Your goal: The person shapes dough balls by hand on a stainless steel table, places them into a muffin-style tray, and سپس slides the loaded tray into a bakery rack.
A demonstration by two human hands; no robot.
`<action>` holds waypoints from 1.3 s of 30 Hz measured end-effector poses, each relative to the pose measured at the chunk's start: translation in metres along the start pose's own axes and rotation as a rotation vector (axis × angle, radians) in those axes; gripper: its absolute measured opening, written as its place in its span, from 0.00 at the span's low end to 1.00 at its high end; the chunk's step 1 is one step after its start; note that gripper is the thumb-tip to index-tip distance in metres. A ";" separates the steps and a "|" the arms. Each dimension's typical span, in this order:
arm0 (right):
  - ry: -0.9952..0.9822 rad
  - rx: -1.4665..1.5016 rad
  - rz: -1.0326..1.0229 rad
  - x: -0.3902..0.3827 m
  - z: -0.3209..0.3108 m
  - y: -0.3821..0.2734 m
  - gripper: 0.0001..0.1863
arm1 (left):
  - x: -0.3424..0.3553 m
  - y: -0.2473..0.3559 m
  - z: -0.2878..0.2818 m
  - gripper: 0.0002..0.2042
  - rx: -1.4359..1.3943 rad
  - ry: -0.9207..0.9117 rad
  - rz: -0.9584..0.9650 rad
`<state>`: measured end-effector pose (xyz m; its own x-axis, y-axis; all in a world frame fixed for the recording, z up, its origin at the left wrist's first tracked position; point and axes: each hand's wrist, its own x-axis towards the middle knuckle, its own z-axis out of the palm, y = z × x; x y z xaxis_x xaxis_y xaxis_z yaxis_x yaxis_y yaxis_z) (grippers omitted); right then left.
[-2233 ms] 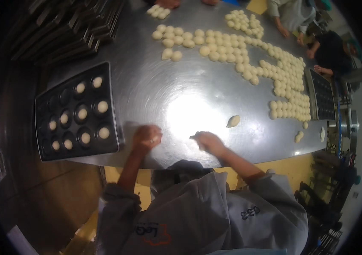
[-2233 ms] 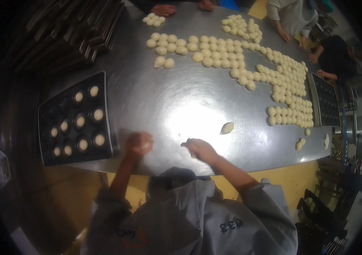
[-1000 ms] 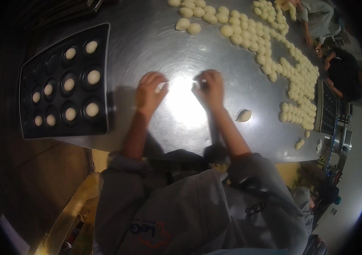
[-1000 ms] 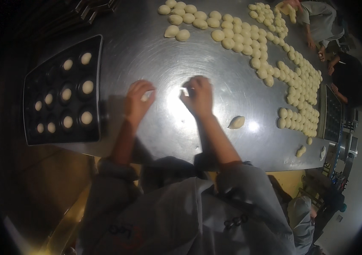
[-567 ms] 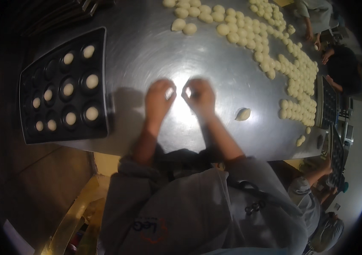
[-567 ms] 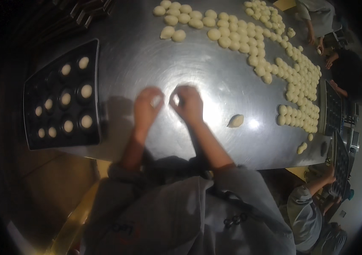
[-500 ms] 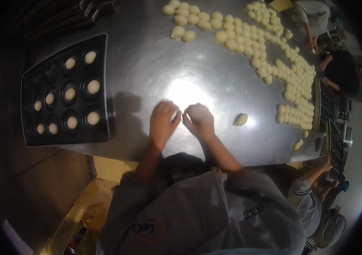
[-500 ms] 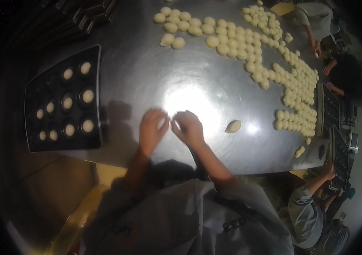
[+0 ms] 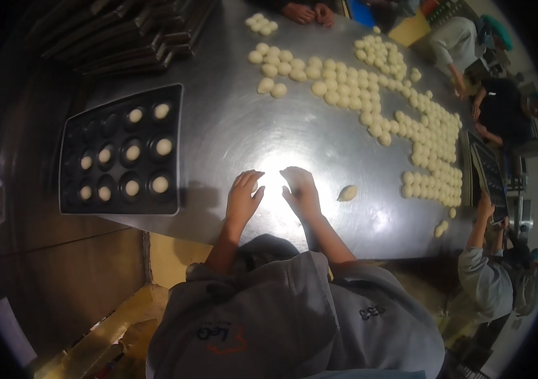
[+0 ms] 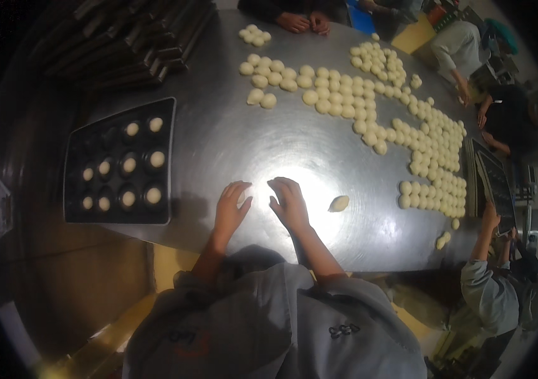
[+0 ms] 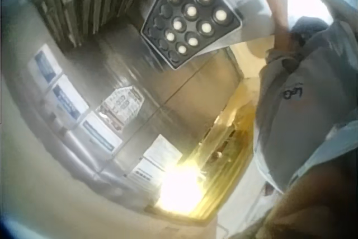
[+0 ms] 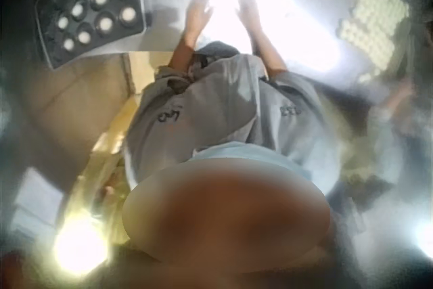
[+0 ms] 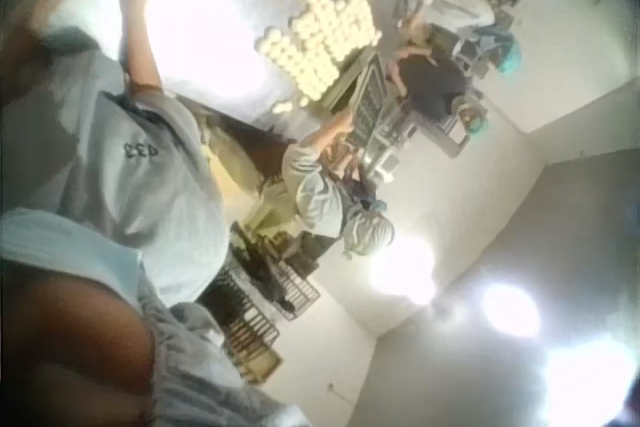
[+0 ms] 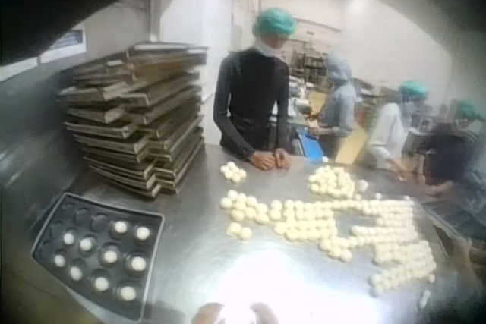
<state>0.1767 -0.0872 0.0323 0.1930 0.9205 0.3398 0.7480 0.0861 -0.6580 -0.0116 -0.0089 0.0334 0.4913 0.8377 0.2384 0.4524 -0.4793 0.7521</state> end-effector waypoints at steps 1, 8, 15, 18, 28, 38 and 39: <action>0.026 -0.016 0.000 -0.001 -0.001 -0.001 0.27 | -0.003 0.004 -0.005 0.22 -0.049 -0.005 -0.082; 0.133 0.069 0.148 -0.001 -0.002 -0.017 0.37 | -0.005 0.006 -0.024 0.28 0.251 -0.014 -0.064; 0.214 -0.127 0.092 -0.008 0.016 -0.013 0.21 | 0.026 -0.016 -0.050 0.17 0.146 -0.299 -0.174; 0.302 -0.078 0.253 -0.004 0.017 -0.021 0.19 | 0.032 -0.031 -0.083 0.16 -0.110 -0.320 -0.147; 0.025 0.738 0.797 0.091 0.043 -0.122 0.22 | -0.035 -0.124 -0.370 0.27 -0.390 0.172 -0.188; -0.279 0.204 -0.041 0.325 0.373 -0.331 0.23 | -0.109 -0.232 -0.525 0.29 -0.277 0.600 -0.409; -0.264 0.108 -0.113 0.338 0.398 -0.323 0.23 | -0.109 -0.236 -0.530 0.29 -0.271 0.594 -0.425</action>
<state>-0.2527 0.3479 0.0925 -0.0698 0.9686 0.2384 0.6808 0.2210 -0.6983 -0.5671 0.1516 0.1555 -0.1995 0.9715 0.1280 0.2777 -0.0692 0.9582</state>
